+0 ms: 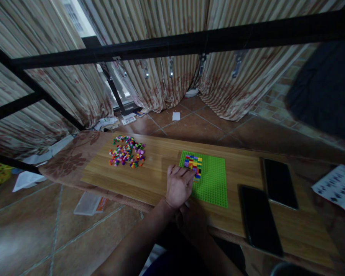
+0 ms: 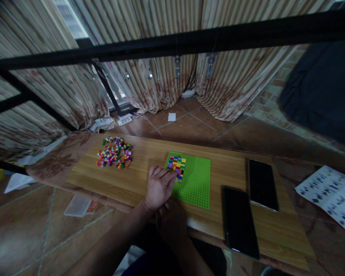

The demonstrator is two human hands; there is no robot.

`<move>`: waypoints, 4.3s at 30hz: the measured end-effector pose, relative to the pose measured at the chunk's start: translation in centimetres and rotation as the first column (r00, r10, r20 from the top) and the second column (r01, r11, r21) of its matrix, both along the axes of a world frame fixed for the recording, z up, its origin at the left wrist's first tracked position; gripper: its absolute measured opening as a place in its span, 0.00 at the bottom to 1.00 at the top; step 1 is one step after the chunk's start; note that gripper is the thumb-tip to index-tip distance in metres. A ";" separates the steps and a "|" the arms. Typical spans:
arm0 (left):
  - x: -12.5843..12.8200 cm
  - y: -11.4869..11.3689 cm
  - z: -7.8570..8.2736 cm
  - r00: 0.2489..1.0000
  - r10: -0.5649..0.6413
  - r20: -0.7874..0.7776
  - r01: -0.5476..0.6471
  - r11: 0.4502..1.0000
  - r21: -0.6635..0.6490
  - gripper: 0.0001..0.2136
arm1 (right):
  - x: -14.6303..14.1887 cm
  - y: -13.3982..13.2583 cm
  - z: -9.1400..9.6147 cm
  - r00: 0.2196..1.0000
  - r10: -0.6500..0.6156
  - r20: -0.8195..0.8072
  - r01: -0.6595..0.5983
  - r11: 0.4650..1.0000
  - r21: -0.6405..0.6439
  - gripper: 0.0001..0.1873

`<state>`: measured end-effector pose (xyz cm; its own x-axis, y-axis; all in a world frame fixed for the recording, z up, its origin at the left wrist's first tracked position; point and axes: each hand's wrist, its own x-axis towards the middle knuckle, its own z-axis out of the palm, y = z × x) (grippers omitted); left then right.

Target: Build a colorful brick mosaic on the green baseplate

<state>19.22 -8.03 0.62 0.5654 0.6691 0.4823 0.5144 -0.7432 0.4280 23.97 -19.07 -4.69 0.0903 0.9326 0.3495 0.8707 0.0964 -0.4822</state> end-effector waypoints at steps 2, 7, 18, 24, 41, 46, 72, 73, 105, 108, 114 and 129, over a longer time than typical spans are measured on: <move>0.0 0.0 0.2 1.000 0.003 -0.013 -0.003 1.000 -0.015 0.08 | -0.1 0.0 0.2 1.000 -0.006 -0.004 0.006 1.000 -0.022 0.09; -0.1 0.2 0.4 0.999 -0.006 -0.038 0.004 0.999 -0.045 0.08 | -0.2 0.1 0.4 1.000 -0.006 -0.005 0.006 0.999 -0.047 0.09; -0.2 0.5 -0.1 0.998 -0.020 -0.066 0.021 1.000 0.018 0.10 | -0.1 0.0 -0.2 1.000 0.025 -0.009 -0.025 0.999 -0.033 0.10; -0.1 0.7 -0.3 0.998 -0.010 -0.065 0.013 0.999 0.042 0.08 | -0.1 0.1 -0.2 0.999 0.034 -0.004 -0.033 0.999 0.037 0.11; -0.6 0.5 -0.4 0.998 -0.019 -0.062 0.022 0.999 0.041 0.10 | -0.1 0.0 -0.4 1.000 0.016 0.023 -0.018 0.999 0.050 0.11; -0.5 0.6 -0.8 0.996 -0.046 -0.076 0.051 0.997 0.063 0.11 | -0.1 0.0 -0.3 1.000 0.023 0.018 -0.024 0.998 0.056 0.11; -0.2 0.6 -1.5 0.999 0.015 0.035 -0.019 0.991 0.129 0.08 | 0.0 0.0 -0.4 0.999 0.040 -0.002 -0.040 0.997 0.066 0.12; -0.3 0.7 -1.5 1.000 0.009 0.025 -0.013 0.988 0.151 0.08 | 0.0 0.0 -0.4 0.999 0.037 0.003 -0.037 0.997 0.065 0.12; -1.1 -0.3 1.6 0.892 -0.072 -0.445 0.181 0.962 0.206 0.16 | -0.2 0.1 -1.1 0.998 0.031 0.062 -0.037 0.995 0.093 0.09; -2.2 -0.2 1.5 0.928 -0.058 -0.369 0.121 0.981 0.151 0.20 | -0.1 0.1 -0.8 0.997 0.038 0.062 -0.041 0.998 0.046 0.10; -5.9 0.2 0.4 0.979 0.122 -0.163 -0.112 0.991 0.067 0.16 | -0.1 0.1 -0.3 0.997 0.060 0.055 -0.063 0.996 0.061 0.12; -15.1 6.9 -3.8 0.791 0.609 -0.053 -0.611 0.784 -0.110 0.10 | 0.4 -0.3 -1.9 0.982 0.077 0.171 -0.094 0.991 0.092 0.12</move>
<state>4.10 -1.09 -3.18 0.0261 0.9268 0.3746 0.8503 -0.2177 0.4792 24.36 -19.35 -6.60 -0.0556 0.8941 0.4444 0.9245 0.2142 -0.3152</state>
